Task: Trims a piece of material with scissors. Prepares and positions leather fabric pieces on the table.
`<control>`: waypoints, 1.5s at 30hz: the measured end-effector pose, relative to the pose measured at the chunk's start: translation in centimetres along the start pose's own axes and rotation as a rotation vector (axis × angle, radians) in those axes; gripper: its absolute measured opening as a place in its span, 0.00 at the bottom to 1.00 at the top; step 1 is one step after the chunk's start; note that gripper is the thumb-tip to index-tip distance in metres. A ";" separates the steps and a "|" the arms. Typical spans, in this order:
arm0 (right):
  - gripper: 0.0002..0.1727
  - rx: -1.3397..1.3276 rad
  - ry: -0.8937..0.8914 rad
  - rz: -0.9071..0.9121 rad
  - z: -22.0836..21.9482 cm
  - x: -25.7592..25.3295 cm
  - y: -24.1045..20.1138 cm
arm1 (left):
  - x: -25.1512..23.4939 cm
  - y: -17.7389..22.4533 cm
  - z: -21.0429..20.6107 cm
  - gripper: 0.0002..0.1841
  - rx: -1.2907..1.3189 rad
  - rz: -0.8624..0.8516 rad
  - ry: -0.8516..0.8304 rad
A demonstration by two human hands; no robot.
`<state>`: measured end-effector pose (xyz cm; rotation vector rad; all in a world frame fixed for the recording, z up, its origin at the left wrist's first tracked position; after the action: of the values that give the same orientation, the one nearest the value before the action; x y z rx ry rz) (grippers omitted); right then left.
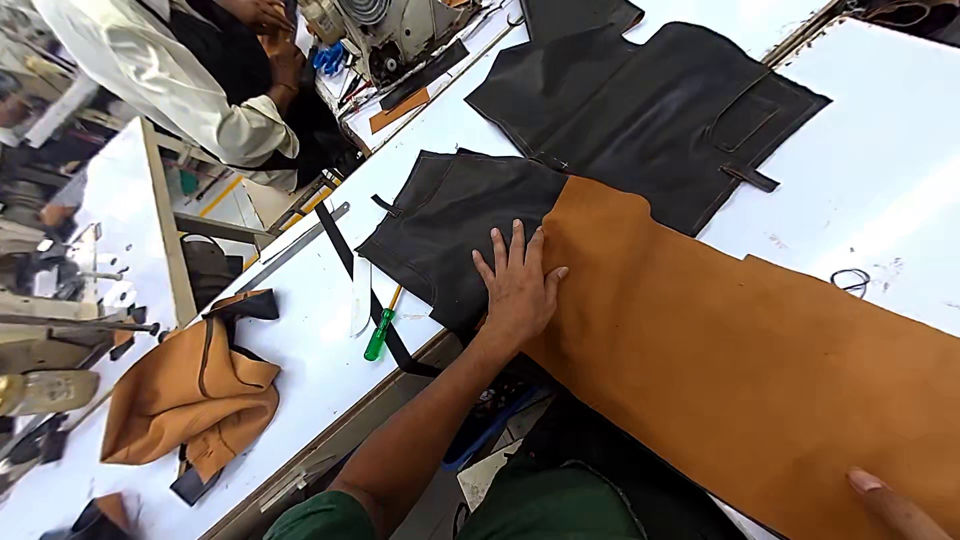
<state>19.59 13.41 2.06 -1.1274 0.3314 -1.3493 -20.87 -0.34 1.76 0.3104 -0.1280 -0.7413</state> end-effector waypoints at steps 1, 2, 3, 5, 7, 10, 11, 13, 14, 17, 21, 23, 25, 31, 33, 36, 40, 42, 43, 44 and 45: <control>0.30 0.012 -0.016 -0.008 -0.4 0.0 -0.1 | -0.4 0.0 0.1 0.35 0.014 -0.014 -0.008; 0.29 0.018 -0.009 -0.023 -0.6 0.2 -0.2 | -0.9 0.0 0.3 0.35 0.020 -0.038 -0.016; 0.27 0.004 0.037 -0.049 -0.4 0.4 -0.4 | -1.6 0.3 0.4 0.35 0.018 -0.073 -0.042; 0.23 -0.090 0.177 -0.090 0.8 0.5 -1.0 | -3.5 1.8 0.4 0.35 0.042 -0.182 -0.093; 0.24 -0.178 0.234 -0.108 2.1 1.1 -1.1 | -5.9 3.5 0.4 0.35 0.119 -0.295 -0.158; 0.28 -0.307 0.257 -0.158 2.0 3.6 0.7 | -8.0 5.9 0.3 0.31 0.207 -0.470 -0.225; 0.30 -0.345 0.253 -0.192 1.4 4.6 1.8 | -7.8 5.8 0.4 0.26 0.218 -0.527 -0.212; 0.34 -0.374 0.208 -0.248 -0.5 6.2 4.2 | -6.7 3.5 1.4 0.16 0.212 -0.535 -0.142; 0.35 -0.390 0.195 -0.259 -1.3 6.5 4.9 | -6.3 1.9 1.9 0.15 0.198 -0.490 -0.100; 0.36 -0.394 0.161 -0.267 -2.1 7.0 5.3 | -5.0 -0.4 2.8 0.16 0.118 -0.353 -0.019; 0.31 -0.347 0.162 -0.221 -1.1 7.0 4.5 | -1.7 5.6 4.3 0.27 0.075 -0.398 0.137; 0.24 -0.278 0.241 -0.171 -0.5 7.1 4.1 | 1.7 12.5 4.0 0.26 0.193 -0.588 0.069; 0.24 -0.209 0.306 -0.092 -0.5 7.3 3.3 | 5.1 19.4 1.4 0.22 0.303 -0.750 -0.148; 0.38 -0.227 0.336 -0.033 -0.7 7.2 2.9 | 8.1 30.4 -6.7 0.22 0.464 -1.106 -0.376; 0.40 -0.312 0.204 -0.131 -0.7 8.2 3.9 | 8.7 30.7 -8.2 0.24 0.358 -1.199 -0.424; 0.30 -0.105 0.084 -0.159 1.8 9.2 4.5 | 10.9 29.3 -8.6 0.19 0.259 -1.325 -0.416; 0.32 0.224 0.565 0.016 7.5 3.6 3.7 | 11.7 28.7 -8.7 0.16 0.250 -1.327 -0.400; 0.29 0.359 0.612 0.035 7.5 0.8 4.1 | 11.7 28.9 -8.6 0.14 0.226 -1.306 -0.402; 0.20 0.405 0.627 0.088 7.4 0.3 4.1 | 11.7 29.0 -8.5 0.13 0.233 -1.296 -0.406; 0.15 0.432 0.624 0.135 7.6 0.2 4.2 | 11.6 29.0 -8.4 0.11 0.254 -1.287 -0.412; 0.14 0.440 0.619 0.162 8.2 0.5 4.5 | 11.5 28.9 -8.3 0.09 0.287 -1.286 -0.416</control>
<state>28.58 15.87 2.63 -0.2947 0.5273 -1.5092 8.04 13.81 3.28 0.5061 -0.4486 -2.0736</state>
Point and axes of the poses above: each hand's wrist, its own x-axis away from the middle knuckle, its own z-axis out of the back of the hand, y = z × x, the point moved 7 cm from there along -x, towards the middle knuckle, and after that the axes turned 2 degrees about z, right-handed, at the moved point
